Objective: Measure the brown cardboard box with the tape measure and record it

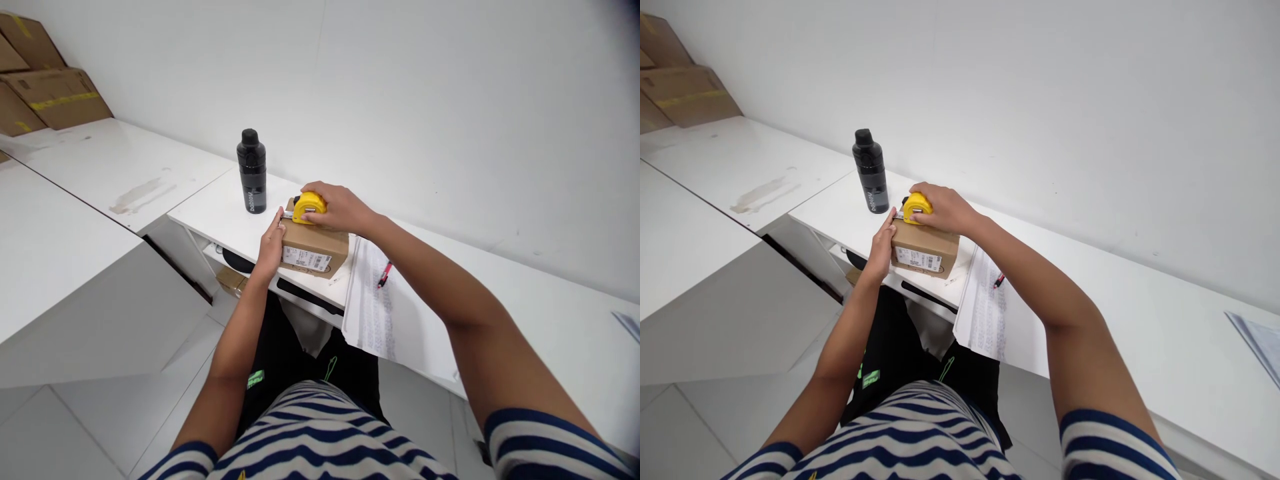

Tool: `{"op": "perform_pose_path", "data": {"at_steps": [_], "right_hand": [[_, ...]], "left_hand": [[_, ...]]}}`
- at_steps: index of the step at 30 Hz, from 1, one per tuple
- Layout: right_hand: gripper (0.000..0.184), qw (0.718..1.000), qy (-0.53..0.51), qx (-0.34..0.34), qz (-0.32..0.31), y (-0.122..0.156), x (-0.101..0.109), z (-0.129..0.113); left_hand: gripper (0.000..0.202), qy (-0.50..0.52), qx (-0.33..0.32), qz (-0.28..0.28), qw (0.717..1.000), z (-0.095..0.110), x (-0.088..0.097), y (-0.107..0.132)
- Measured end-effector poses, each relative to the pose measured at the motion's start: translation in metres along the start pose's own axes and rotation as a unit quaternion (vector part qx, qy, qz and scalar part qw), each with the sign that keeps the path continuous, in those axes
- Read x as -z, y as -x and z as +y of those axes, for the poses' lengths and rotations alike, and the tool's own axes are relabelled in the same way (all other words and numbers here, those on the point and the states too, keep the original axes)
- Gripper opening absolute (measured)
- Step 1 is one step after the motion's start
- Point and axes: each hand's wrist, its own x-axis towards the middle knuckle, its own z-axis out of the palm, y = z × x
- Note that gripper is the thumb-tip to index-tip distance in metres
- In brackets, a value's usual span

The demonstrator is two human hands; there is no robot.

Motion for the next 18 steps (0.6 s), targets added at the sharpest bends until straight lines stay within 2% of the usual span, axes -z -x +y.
{"op": "perform_pose_path", "data": {"at_steps": [6, 11, 14, 18], "right_hand": [[0.052, 0.999, -0.031, -0.002, 0.015, -0.006, -0.010, -0.004], [0.053, 0.996, -0.079, -0.001, 0.045, -0.002, -0.016, -0.005], [0.057, 0.982, -0.169, -0.029, 0.082, 0.020, -0.012, -0.011], [0.064, 0.932, -0.314, -0.087, 0.155, 0.068, -0.003, -0.022]], "left_hand": [[0.057, 0.013, -0.019, -0.027, 0.999, 0.000, 0.001, -0.002], [0.061, -0.082, -0.081, -0.027, 0.993, 0.014, 0.007, 0.004], [0.067, -0.156, -0.152, -0.017, 0.976, 0.029, -0.001, 0.021], [0.088, -0.196, -0.232, -0.024, 0.952, 0.048, -0.034, 0.050]]}}
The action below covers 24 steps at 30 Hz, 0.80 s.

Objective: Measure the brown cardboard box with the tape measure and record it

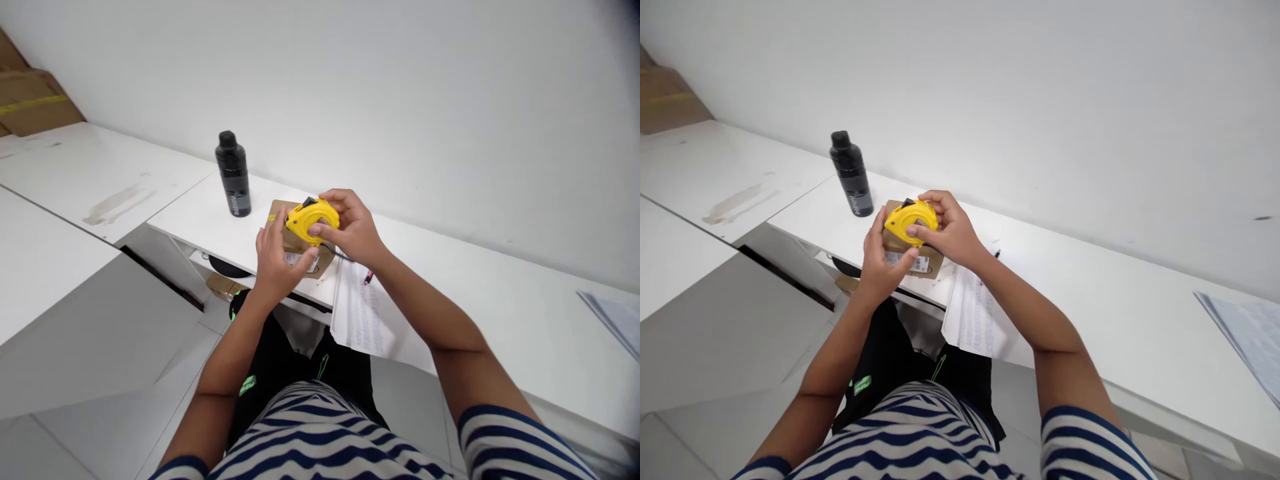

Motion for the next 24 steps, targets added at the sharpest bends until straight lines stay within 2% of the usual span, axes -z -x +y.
{"op": "perform_pose_path", "data": {"at_steps": [3, 6, 10, 13, 16, 20, 22, 24], "right_hand": [[0.066, 0.995, -0.047, -0.064, 0.052, 0.032, 0.015, -0.001], [0.067, 0.987, -0.076, -0.103, 0.099, 0.052, 0.030, 0.006], [0.068, 0.981, -0.087, -0.095, 0.147, 0.061, 0.047, 0.023], [0.074, 0.975, -0.084, -0.097, 0.183, 0.063, 0.057, 0.037], [0.085, 0.962, -0.098, -0.122, 0.222, 0.069, 0.067, 0.054], [0.094, 0.939, -0.111, -0.160, 0.283, 0.084, 0.088, 0.080], [0.091, 0.925, -0.121, -0.185, 0.308, 0.093, 0.099, 0.092], [0.087, 0.912, -0.141, -0.207, 0.323, 0.100, 0.108, 0.102]], "left_hand": [[0.104, -0.010, -0.020, -0.022, 1.000, 0.022, -0.029, 0.005], [0.105, -0.025, -0.012, -0.030, 0.999, 0.031, -0.057, 0.003], [0.099, -0.055, -0.016, -0.034, 0.998, 0.027, -0.084, -0.007], [0.088, -0.066, -0.024, -0.053, 0.996, 0.010, -0.096, -0.015], [0.079, -0.086, -0.037, -0.071, 0.993, -0.022, -0.097, -0.026], [0.077, -0.146, -0.024, -0.071, 0.986, -0.063, -0.075, -0.052], [0.080, -0.163, -0.007, -0.048, 0.985, -0.072, -0.064, -0.062], [0.080, -0.171, 0.006, -0.005, 0.985, -0.072, -0.062, -0.063]]}}
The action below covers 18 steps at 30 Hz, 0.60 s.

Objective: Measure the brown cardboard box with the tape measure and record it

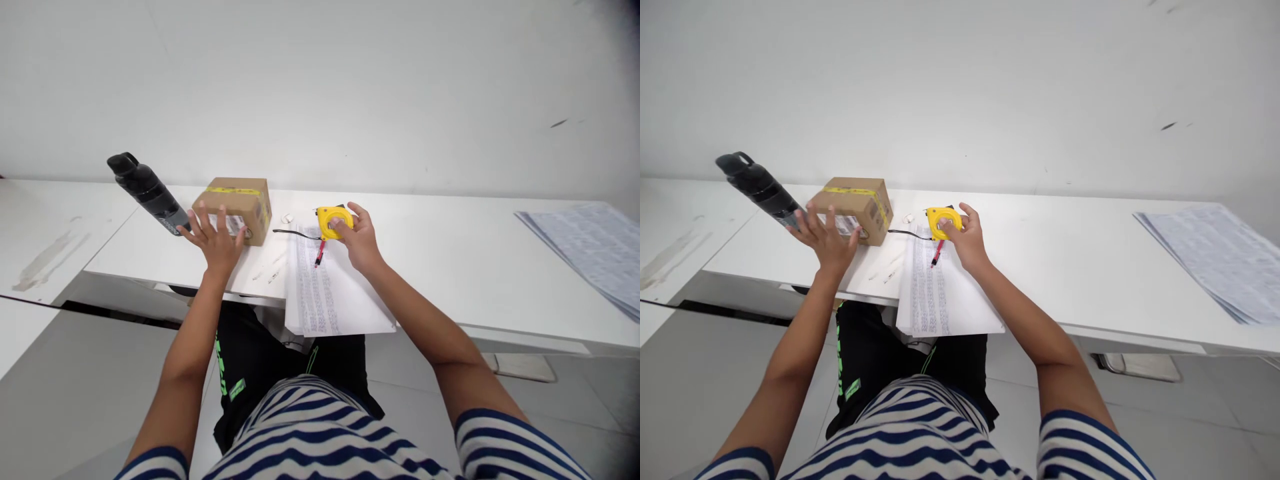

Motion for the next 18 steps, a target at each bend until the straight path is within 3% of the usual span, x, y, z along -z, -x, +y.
{"op": "perform_pose_path", "data": {"at_steps": [2, 4, 5, 9, 11, 13, 15, 16, 18], "right_hand": [[0.084, 1.000, -0.019, -0.016, 0.001, -0.002, 0.007, 0.005], [0.078, 0.999, -0.030, -0.018, -0.018, -0.002, 0.009, 0.007], [0.076, 0.999, -0.029, -0.014, -0.031, -0.002, 0.008, 0.008], [0.080, 0.996, 0.034, 0.041, -0.072, 0.005, -0.003, 0.009], [0.084, 0.989, 0.084, 0.070, -0.101, 0.008, -0.008, 0.009], [0.080, 0.974, 0.141, 0.097, -0.146, 0.010, -0.010, 0.009], [0.071, 0.945, 0.229, 0.153, -0.178, 0.005, -0.007, 0.008], [0.065, 0.920, 0.294, 0.189, -0.179, 0.001, -0.004, 0.008], [0.056, 0.837, 0.459, 0.243, -0.172, -0.013, 0.005, 0.008]], "left_hand": [[0.076, 0.012, -0.001, 0.012, 1.000, 0.013, -0.007, 0.009], [0.071, 0.069, -0.030, -0.050, 0.996, 0.034, -0.023, 0.023], [0.071, 0.121, -0.048, -0.108, 0.986, 0.047, -0.034, 0.029], [0.079, 0.337, -0.015, -0.320, 0.885, 0.091, -0.075, 0.032], [0.075, 0.382, 0.032, -0.367, 0.848, 0.102, -0.090, 0.022], [0.069, 0.408, 0.094, -0.338, 0.843, 0.103, -0.102, 0.012], [0.063, 0.440, 0.152, -0.275, 0.842, 0.096, -0.113, 0.005], [0.060, 0.456, 0.176, -0.249, 0.836, 0.090, -0.119, 0.002], [0.056, 0.483, 0.219, -0.212, 0.821, 0.077, -0.129, -0.001]]}}
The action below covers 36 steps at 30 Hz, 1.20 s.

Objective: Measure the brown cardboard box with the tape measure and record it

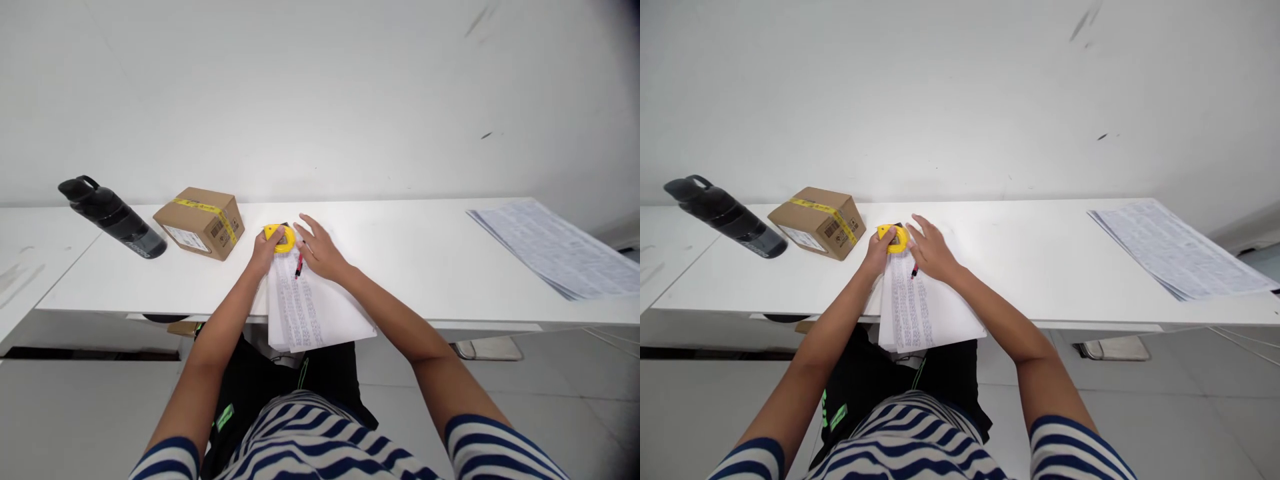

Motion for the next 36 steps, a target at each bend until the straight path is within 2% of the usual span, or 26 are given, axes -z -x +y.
{"op": "perform_pose_path", "data": {"at_steps": [2, 3, 5, 7, 9, 11, 14, 17, 20, 23, 28, 36], "right_hand": [[0.053, 0.986, 0.151, 0.013, -0.067, -0.009, 0.004, 0.017], [0.052, 0.974, 0.193, 0.023, -0.113, -0.013, 0.005, 0.026], [0.047, 0.956, 0.218, 0.053, -0.191, -0.021, 0.006, 0.041], [0.040, 0.945, 0.215, 0.092, -0.227, -0.023, 0.005, 0.052], [0.034, 0.957, 0.180, 0.107, -0.201, -0.019, 0.005, 0.058], [0.028, 0.978, 0.130, 0.088, -0.137, -0.008, 0.002, 0.059], [0.028, 0.996, 0.076, 0.022, -0.049, 0.016, -0.007, 0.054], [0.037, 0.994, -0.082, -0.068, 0.003, 0.033, -0.018, 0.047], [0.044, 0.968, -0.229, -0.106, -0.004, 0.037, -0.022, 0.042], [0.045, 0.950, -0.281, -0.132, -0.031, 0.034, -0.021, 0.037], [0.045, 0.951, -0.232, -0.204, -0.030, 0.034, -0.021, 0.028], [0.039, 0.954, -0.224, -0.191, -0.049, 0.035, -0.022, 0.027]], "left_hand": [[0.054, 0.026, 0.028, 0.036, 0.999, -0.011, 0.007, -0.007], [0.053, 0.031, 0.040, 0.046, 0.998, -0.015, 0.010, -0.010], [0.052, 0.034, 0.043, 0.047, 0.997, -0.021, 0.013, -0.011], [0.052, 0.031, 0.031, 0.033, 0.998, -0.025, 0.012, -0.010], [0.052, 0.017, 0.031, 0.014, 0.999, -0.027, 0.011, -0.007], [0.055, -0.004, 0.044, -0.001, 0.999, -0.028, 0.010, -0.005], [0.058, -0.035, 0.056, -0.008, 0.998, -0.028, 0.009, -0.004], [0.059, -0.054, 0.059, -0.023, 0.997, -0.026, 0.007, -0.002], [0.058, -0.070, 0.056, -0.030, 0.996, -0.022, 0.004, 0.001], [0.057, -0.075, 0.051, -0.027, 0.996, -0.022, 0.002, 0.002], [0.057, -0.065, 0.052, -0.032, 0.996, -0.025, 0.001, 0.000], [0.054, -0.053, 0.051, -0.038, 0.997, -0.020, -0.002, 0.003]]}}
